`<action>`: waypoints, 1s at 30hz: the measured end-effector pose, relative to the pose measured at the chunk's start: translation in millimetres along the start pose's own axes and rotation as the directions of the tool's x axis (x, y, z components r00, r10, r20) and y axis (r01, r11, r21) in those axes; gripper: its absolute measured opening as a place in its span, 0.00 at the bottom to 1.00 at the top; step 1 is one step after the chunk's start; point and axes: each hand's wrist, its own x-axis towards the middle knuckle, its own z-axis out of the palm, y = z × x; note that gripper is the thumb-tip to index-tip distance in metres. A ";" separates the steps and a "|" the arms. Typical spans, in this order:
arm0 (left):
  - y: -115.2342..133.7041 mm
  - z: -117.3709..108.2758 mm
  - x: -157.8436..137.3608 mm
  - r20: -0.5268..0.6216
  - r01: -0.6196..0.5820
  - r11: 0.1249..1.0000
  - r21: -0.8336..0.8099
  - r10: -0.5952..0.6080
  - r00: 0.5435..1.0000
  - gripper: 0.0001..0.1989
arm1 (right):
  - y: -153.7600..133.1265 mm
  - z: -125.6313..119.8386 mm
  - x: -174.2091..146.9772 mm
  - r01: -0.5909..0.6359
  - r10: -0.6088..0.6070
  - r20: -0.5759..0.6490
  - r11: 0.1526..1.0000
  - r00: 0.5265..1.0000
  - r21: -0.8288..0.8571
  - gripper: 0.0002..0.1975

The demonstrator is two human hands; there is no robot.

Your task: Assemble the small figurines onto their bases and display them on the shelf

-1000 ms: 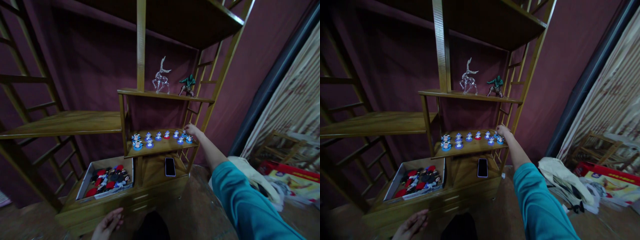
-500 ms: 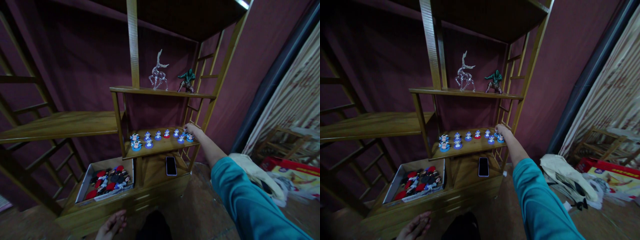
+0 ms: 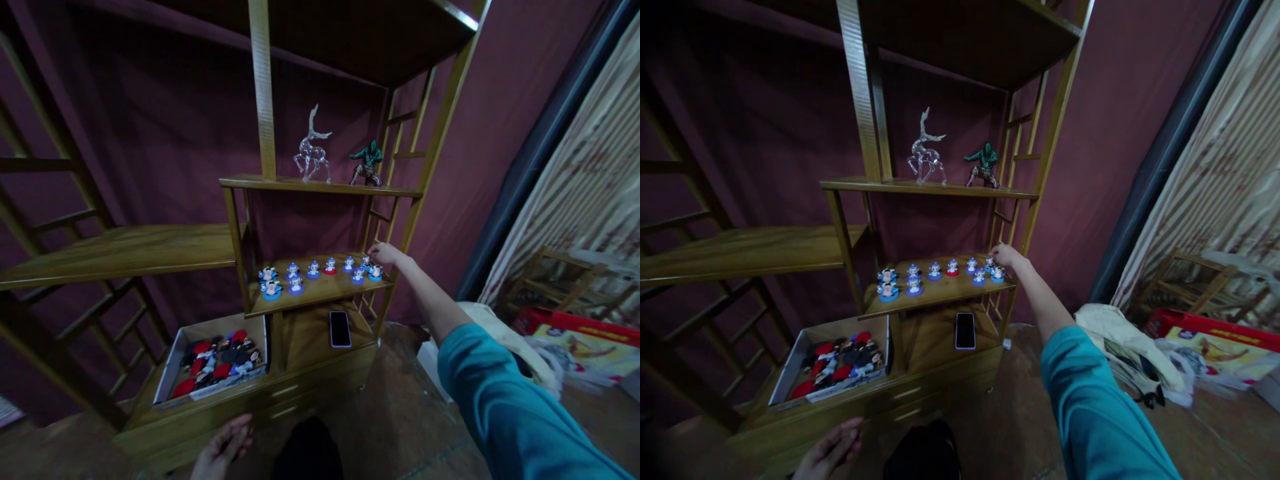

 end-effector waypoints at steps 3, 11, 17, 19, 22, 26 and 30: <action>0.1 0.0 1.3 0.000 0.003 1.000 -0.010 -0.003 1.000 0.28 | 7.1 -2.3 -13.7 0.030 -0.033 0.073 0.999 0.997 0.033 0.14; 2.5 4.5 -0.4 -0.024 -0.033 0.999 -0.014 0.033 0.999 0.30 | 13.2 19.5 -23.1 -0.002 -0.001 0.131 1.000 0.991 0.020 0.19; 3.9 4.6 -3.7 -0.042 -0.046 0.999 -0.014 0.045 0.998 0.28 | 13.8 21.6 -23.9 -0.011 0.012 0.102 1.000 0.995 -0.010 0.18; 5.2 4.8 -4.7 -0.046 -0.031 0.999 -0.027 0.029 0.999 0.28 | 13.4 20.5 -26.2 -0.012 0.014 0.099 1.000 0.995 -0.017 0.18; 6.4 5.2 -5.5 -0.030 -0.018 0.999 -0.041 0.017 0.999 0.28 | 12.1 19.4 -30.0 -0.015 0.017 0.091 1.000 0.996 -0.015 0.19; 8.7 6.3 -6.8 -0.021 -0.015 0.999 -0.046 0.014 1.000 0.29 | 10.2 18.6 -33.7 -0.016 0.015 0.090 1.000 0.996 0.012 0.19; 13.1 7.3 -8.4 -0.031 0.000 0.999 -0.041 -0.001 1.000 0.30 | 9.0 14.1 -35.2 -0.011 0.004 0.082 0.997 0.997 0.077 0.19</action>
